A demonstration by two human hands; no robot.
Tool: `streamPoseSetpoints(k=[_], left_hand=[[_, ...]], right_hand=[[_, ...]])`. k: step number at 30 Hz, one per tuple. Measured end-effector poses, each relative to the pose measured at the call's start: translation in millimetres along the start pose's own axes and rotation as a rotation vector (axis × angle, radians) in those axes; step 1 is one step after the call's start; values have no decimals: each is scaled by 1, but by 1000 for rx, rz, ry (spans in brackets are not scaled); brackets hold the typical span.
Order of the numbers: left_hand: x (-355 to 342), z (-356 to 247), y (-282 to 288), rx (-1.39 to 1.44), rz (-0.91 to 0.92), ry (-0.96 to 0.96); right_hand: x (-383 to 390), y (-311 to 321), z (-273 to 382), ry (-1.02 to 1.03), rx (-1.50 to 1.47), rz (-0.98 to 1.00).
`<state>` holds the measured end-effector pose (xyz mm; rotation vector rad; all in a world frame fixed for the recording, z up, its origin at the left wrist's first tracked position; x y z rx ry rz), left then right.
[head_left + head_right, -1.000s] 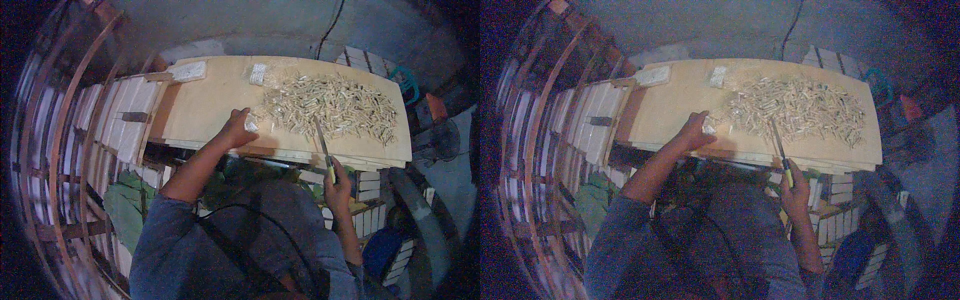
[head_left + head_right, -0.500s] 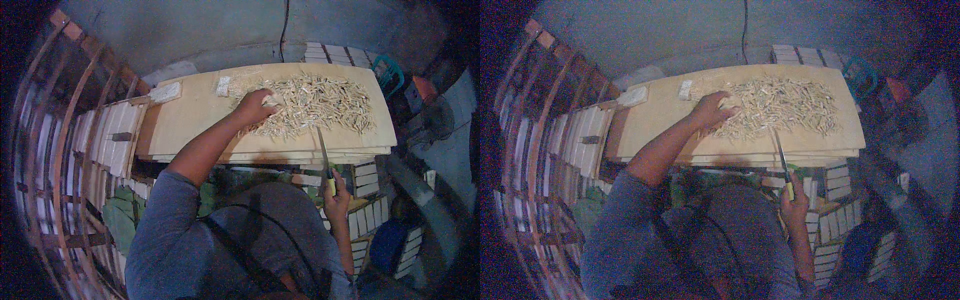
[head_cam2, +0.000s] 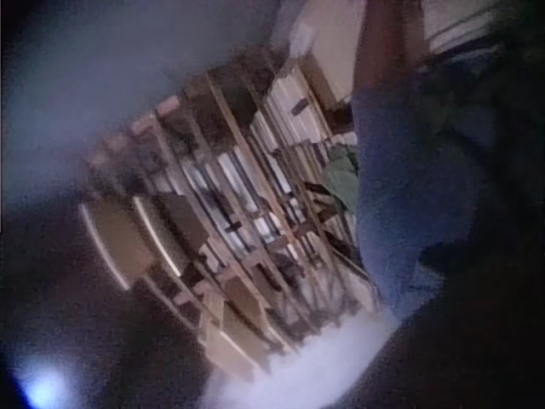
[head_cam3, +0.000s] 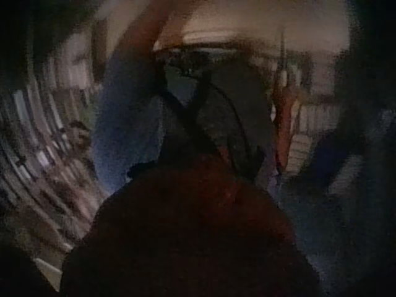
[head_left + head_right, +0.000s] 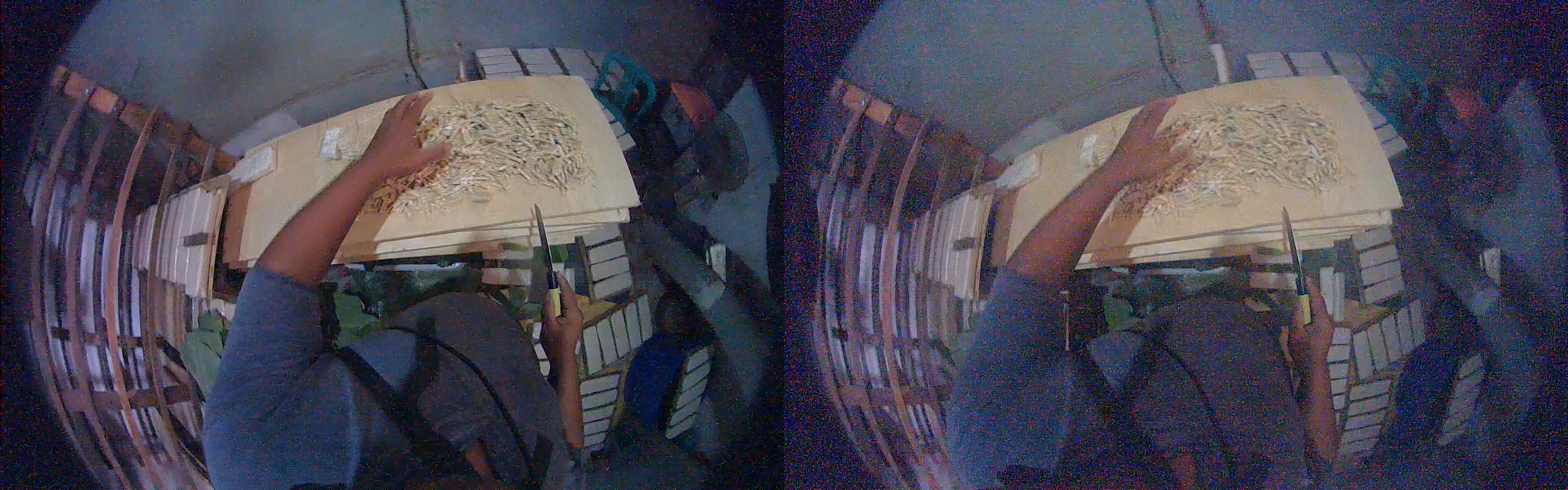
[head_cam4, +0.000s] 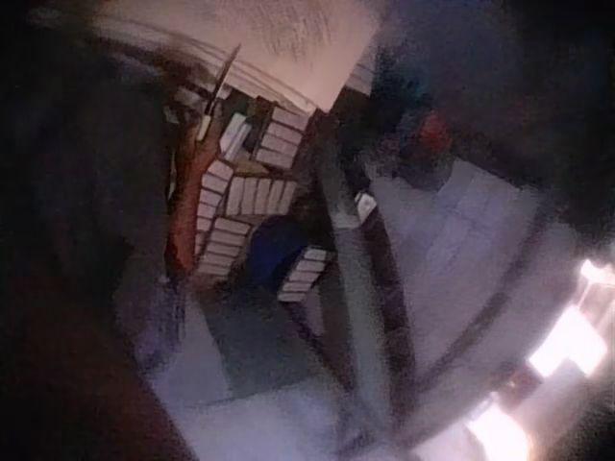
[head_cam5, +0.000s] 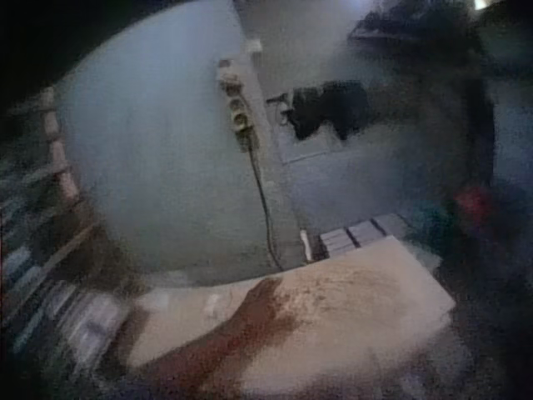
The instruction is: The person uses a knife to cut small rectangular wooden blocks into thin strips on a wooden workbench. The person repeatedly picks up blocks, slices them, and adds the resulting strips to a growing pile on the table.
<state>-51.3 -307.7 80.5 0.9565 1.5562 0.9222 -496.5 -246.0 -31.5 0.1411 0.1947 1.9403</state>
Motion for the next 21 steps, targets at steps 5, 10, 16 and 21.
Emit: streamPoseSetpoints(k=[5,10,16,21], left_hand=[[70,-61,-31,-135,0,-341],[58,-87,-65,-281,14,-520],[35,-105,-64,-190,99,-523],[51,-128,-91,-226,465,-266]], right_hand=[[2,22,-5,82,-3,4],[0,39,3,-35,-35,-10],[7,59,-16,55,188,-28],[20,65,-10,-28,50,-27]])
Point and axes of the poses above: each hand's wrist, its own x-axis away from the middle knuckle, its own y-axis out of the back of the hand, z = x × y, the point moved 7 cm from there along -x, towards the middle knuckle, and after that the axes turned 12 degrees about -x, right-handed, at the moved point
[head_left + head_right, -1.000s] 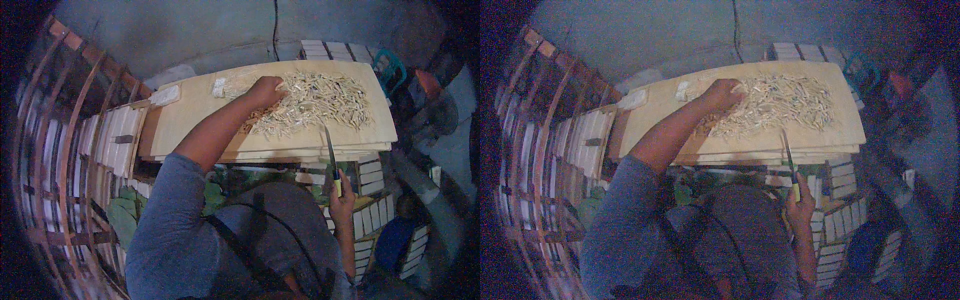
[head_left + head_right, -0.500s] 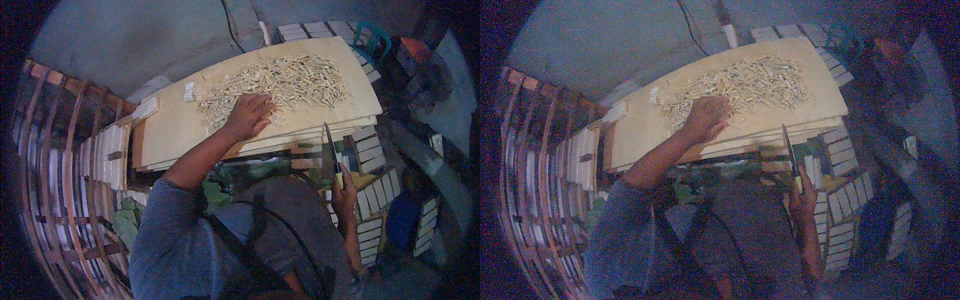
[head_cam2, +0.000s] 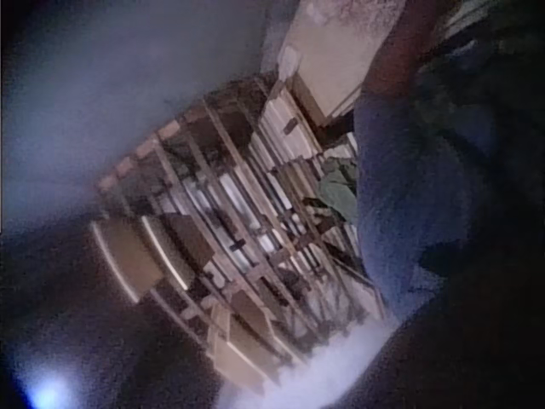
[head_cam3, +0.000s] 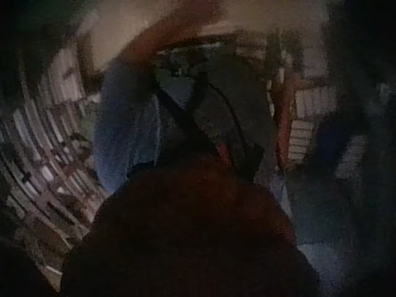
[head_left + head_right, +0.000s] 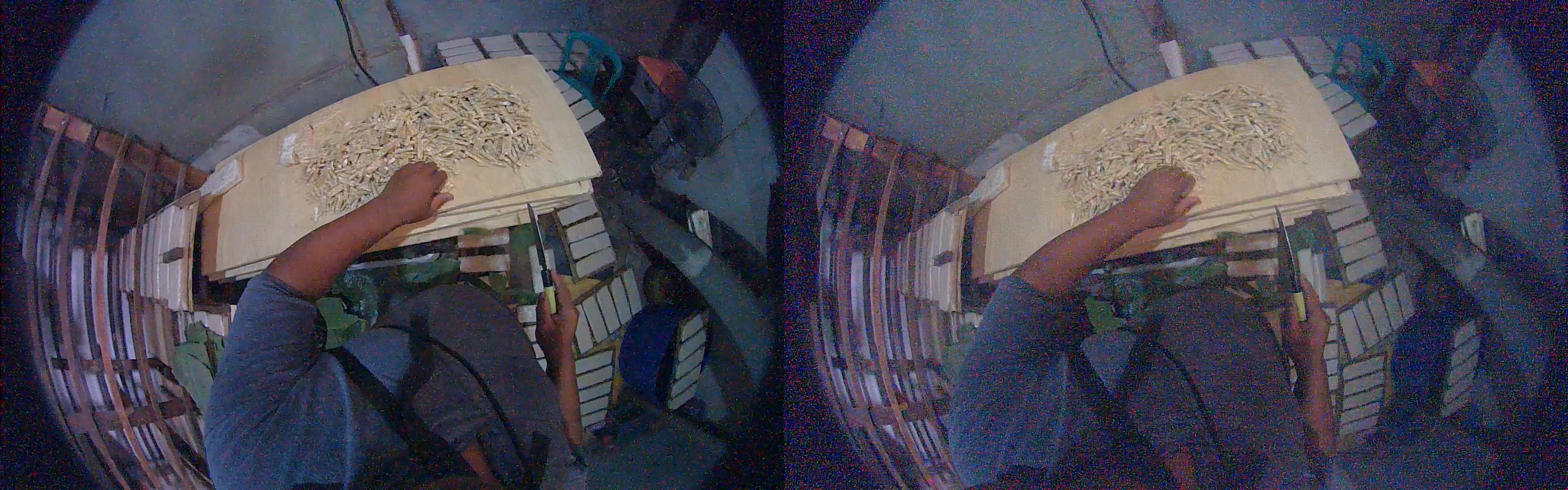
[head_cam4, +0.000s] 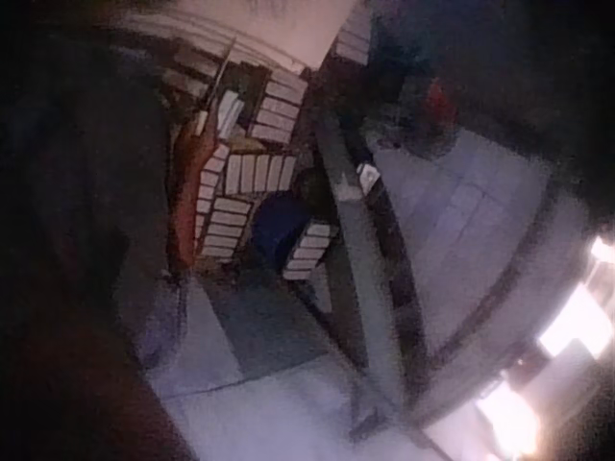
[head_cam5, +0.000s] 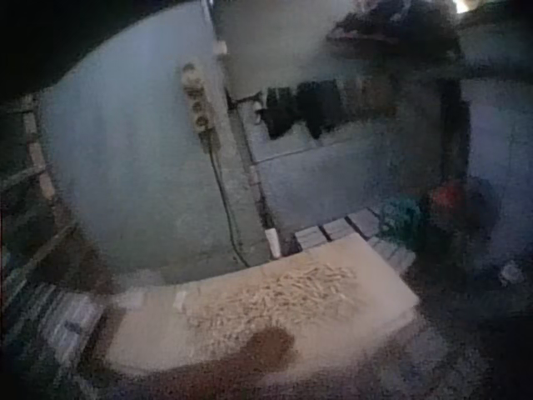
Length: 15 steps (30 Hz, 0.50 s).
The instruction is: The person uses a knife to cut small rectangular wooden blocks into thin strips on a wooden workbench. The person repeatedly picks up blocks, slices them, and adds the resulting strips to a growing pile on the table.
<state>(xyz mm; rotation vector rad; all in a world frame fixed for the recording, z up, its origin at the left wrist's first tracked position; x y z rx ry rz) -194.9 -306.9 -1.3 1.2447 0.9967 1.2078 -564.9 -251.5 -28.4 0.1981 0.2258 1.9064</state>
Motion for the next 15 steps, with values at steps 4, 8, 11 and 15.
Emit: streamPoseSetpoints(k=[4,8,11,15], left_hand=[[-9,-2,3,145,-81,129],[-22,0,1,173,-68,152],[-44,21,-14,206,-164,111],[-61,31,37,423,-266,219]], right_hand=[[8,8,-13,1,45,-38],[13,13,-18,-35,19,-63],[14,14,-14,68,-8,-71],[21,23,-28,83,25,-79]])
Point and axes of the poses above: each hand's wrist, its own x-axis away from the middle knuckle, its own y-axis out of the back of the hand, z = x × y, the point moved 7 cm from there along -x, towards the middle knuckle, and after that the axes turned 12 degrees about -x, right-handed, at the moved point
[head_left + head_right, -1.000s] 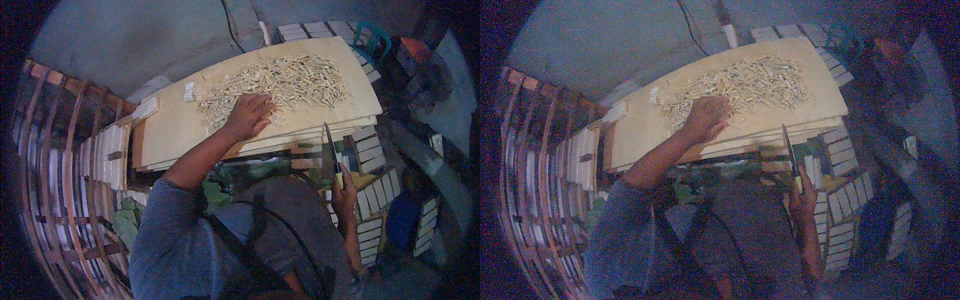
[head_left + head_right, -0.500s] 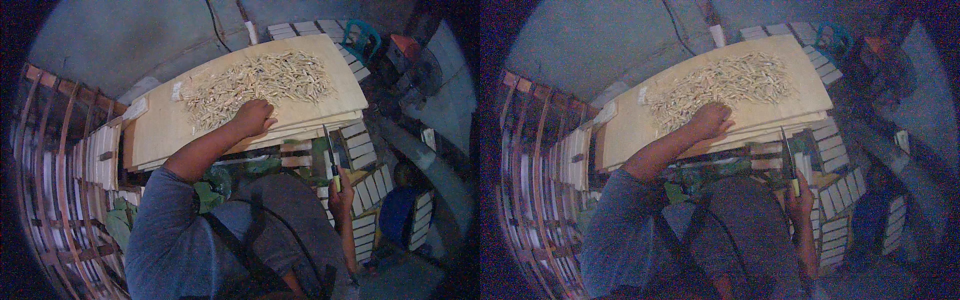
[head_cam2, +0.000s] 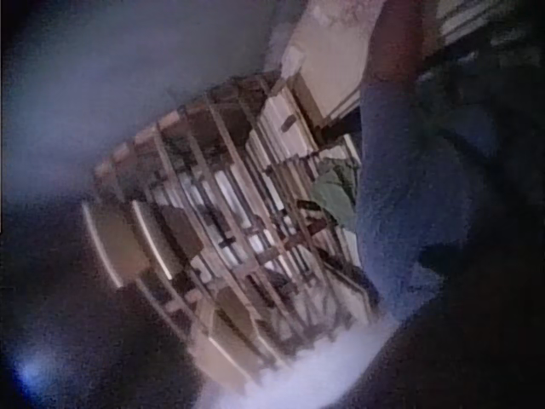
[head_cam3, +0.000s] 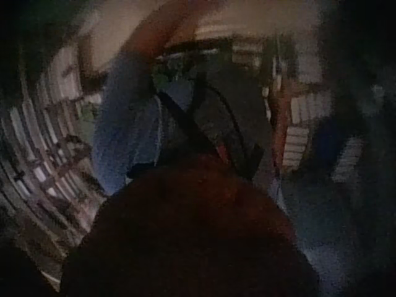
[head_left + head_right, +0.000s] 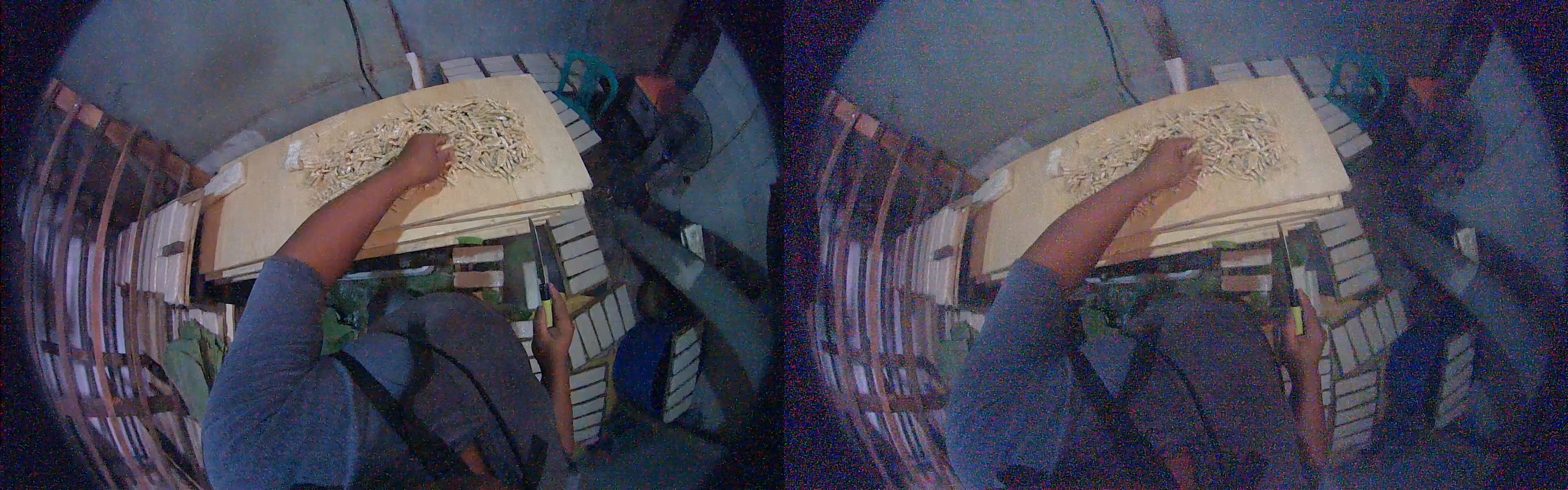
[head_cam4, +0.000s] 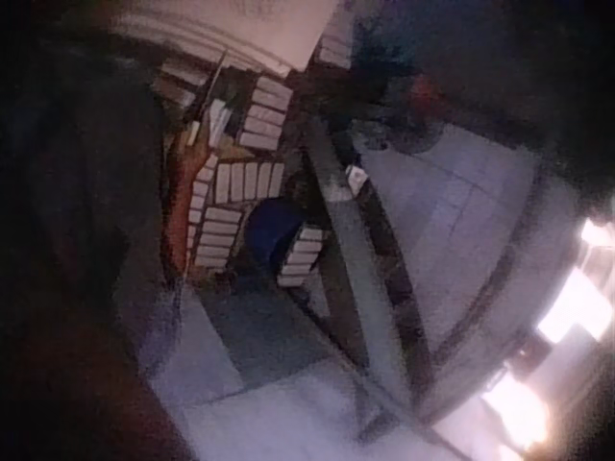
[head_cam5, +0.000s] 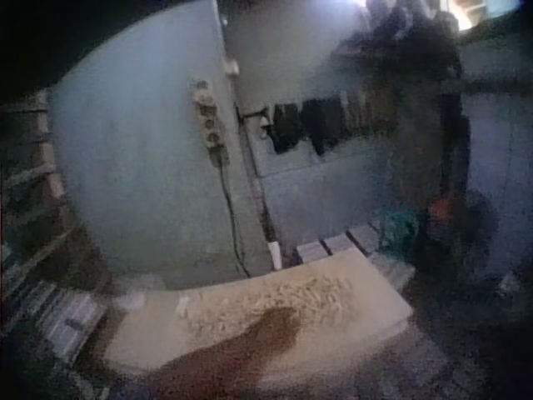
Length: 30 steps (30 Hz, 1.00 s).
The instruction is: The person uses a knife to cut small rectangular wooden blocks into thin strips on a wooden workbench. The person repeatedly picks up blocks, slices them, and adds the resulting strips to a growing pile on the table.
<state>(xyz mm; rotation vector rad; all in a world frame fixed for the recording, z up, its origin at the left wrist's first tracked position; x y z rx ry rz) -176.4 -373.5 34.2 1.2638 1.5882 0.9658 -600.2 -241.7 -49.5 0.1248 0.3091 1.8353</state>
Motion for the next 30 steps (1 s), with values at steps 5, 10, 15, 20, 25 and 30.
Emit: streamPoseSetpoints(k=[5,10,15,20,25,30], left_hand=[[-51,36,28,-100,-121,-21],[-61,38,41,-98,-111,73],[-29,3,100,-256,-504,-296],[1,216,150,-226,-621,98],[107,408,150,-293,-36,614],[162,400,105,95,-77,541]], right_hand=[[0,-4,-8,1,23,2],[5,-13,-20,-4,43,-31],[5,-29,-1,-23,-28,-42],[-1,-51,12,12,-5,-53],[-10,-82,36,27,-64,-82],[-10,-119,55,93,73,-92]])
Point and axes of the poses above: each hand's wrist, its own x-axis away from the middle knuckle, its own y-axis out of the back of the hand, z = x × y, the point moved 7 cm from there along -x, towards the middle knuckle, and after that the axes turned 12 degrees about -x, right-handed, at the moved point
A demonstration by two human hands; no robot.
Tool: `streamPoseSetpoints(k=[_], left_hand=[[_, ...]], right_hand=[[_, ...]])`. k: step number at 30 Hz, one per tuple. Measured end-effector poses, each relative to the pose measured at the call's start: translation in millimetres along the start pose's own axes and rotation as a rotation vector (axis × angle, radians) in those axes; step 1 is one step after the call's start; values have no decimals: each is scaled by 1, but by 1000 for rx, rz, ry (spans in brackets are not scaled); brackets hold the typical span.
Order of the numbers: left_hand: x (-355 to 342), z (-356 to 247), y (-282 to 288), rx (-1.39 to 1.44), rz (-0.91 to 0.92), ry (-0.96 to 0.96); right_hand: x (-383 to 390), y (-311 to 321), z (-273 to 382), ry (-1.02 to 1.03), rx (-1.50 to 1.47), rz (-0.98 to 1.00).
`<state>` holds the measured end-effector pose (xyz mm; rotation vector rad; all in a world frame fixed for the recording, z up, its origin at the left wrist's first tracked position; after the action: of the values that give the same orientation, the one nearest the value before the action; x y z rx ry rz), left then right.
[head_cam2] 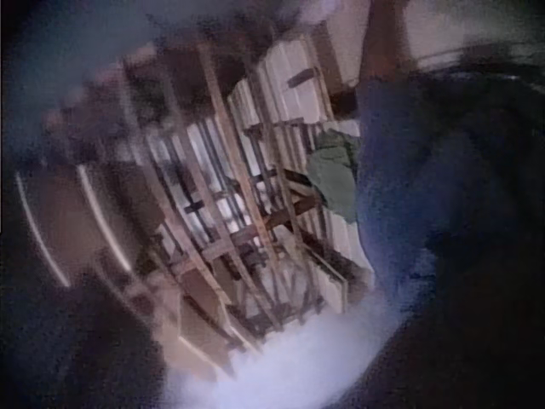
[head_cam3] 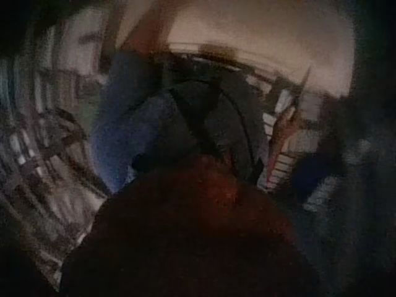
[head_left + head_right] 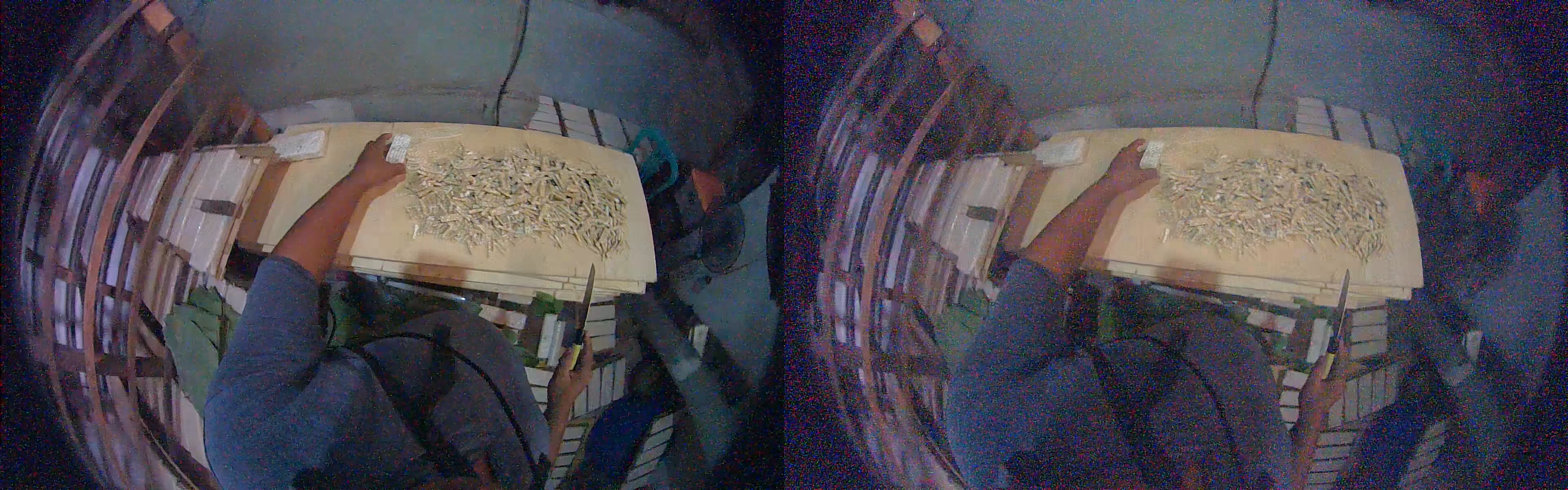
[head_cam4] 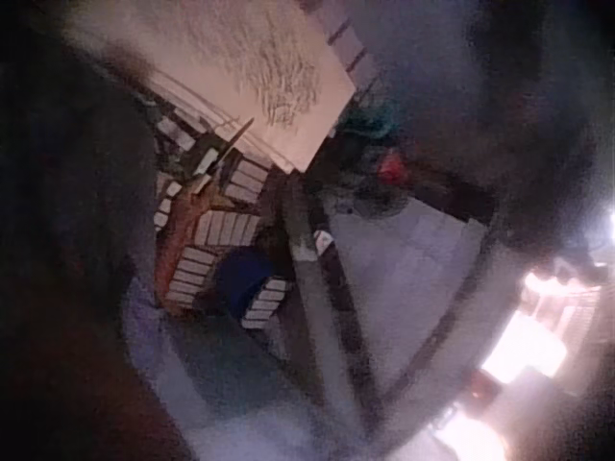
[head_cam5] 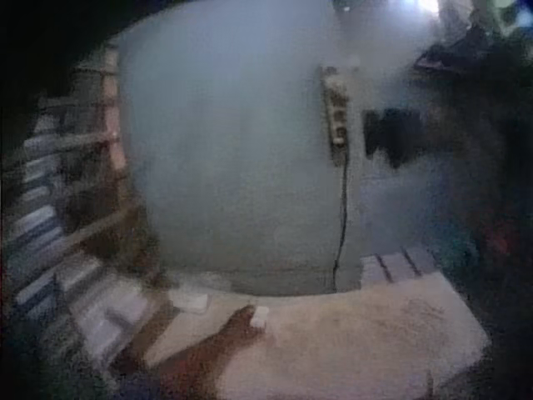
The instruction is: The person uses a knife to cut small rectangular wooden blocks into thin strips on a wooden workbench. The person repeatedly picks up blocks, slices them, and adds the resulting strips to a growing pile on the table.
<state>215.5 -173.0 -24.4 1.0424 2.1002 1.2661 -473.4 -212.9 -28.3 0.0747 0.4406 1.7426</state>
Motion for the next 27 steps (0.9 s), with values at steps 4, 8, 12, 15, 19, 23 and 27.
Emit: streamPoseSetpoints(k=[4,8,12,15,19,23,27], left_hand=[[26,-27,-12,-133,-458,-14],[24,-28,-9,-59,-406,88],[19,3,-7,-11,-348,230],[40,37,0,407,-81,281],[134,29,30,792,172,367],[204,42,27,790,322,606],[213,56,26,631,270,404]], right_hand=[[0,-15,6,-8,-20,59],[-3,-35,24,47,-74,85],[-9,-60,45,53,-94,162],[-10,-74,64,19,-76,193],[-13,-119,83,81,5,305],[-8,-210,105,133,-32,786],[-12,-264,126,47,128,1001]])
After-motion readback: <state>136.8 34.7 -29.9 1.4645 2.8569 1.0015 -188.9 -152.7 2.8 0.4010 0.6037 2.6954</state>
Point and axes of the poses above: each hand's wrist, its own x-axis away from the middle knuckle, its own y-axis out of the back of the hand, z = x × y, the point moved 7 cm from there along -x, towards the middle knuckle, and after that the axes turned 12 degrees about -x, right-handed, at the moved point
